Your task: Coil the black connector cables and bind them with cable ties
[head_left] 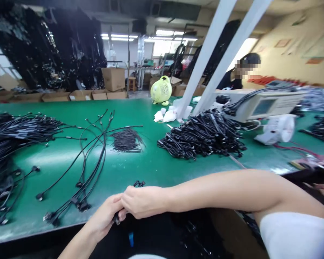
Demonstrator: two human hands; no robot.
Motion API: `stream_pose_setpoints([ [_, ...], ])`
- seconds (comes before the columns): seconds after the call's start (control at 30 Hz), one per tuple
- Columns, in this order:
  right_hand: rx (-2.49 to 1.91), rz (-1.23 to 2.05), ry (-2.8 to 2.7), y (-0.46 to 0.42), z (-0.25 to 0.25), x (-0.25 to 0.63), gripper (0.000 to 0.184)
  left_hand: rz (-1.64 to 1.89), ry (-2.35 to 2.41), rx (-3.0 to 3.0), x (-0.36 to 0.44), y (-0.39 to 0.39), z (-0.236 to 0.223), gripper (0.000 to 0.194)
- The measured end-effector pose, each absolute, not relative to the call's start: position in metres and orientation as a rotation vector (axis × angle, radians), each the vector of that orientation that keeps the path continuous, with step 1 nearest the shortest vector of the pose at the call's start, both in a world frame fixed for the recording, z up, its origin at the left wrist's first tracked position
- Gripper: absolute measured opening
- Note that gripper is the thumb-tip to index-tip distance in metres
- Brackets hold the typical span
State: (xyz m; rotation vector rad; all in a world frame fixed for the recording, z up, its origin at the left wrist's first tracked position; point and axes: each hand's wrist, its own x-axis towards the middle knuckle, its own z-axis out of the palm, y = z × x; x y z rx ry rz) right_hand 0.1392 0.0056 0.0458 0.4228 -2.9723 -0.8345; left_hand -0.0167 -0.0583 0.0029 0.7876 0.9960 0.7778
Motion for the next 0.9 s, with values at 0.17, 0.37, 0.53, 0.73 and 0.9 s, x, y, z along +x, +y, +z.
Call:
stream_pose_setpoints([
  [0.17, 0.341, -0.898, -3.013, 0.003, 0.049, 0.138, 0.032, 0.863, 1.126, 0.806, -0.008, -0.065, 0.013, 0.025],
  [0.37, -0.468, -0.250, -3.062, 0.009, 0.046, 0.136, 0.018, 1.125, 1.130, 0.602, -0.002, -0.060, 0.011, 0.029],
  [0.53, -0.976, 0.728, -2.413, 0.013, 0.032, 0.134, 0.023, 1.248, 1.164, 0.527, -0.007, -0.044, 0.002, 0.039],
  [0.73, -0.974, 1.563, -1.854, 0.020, 0.014, 0.146, 0.017, 1.298, 1.333, 1.344, -0.018, -0.047, -0.004, 0.033],
  [0.9, -0.907, 1.199, -2.070, 0.013, 0.026, 0.158, 0.020, 1.120, 1.400, 1.687, -0.019, -0.047, -0.012, 0.042],
])
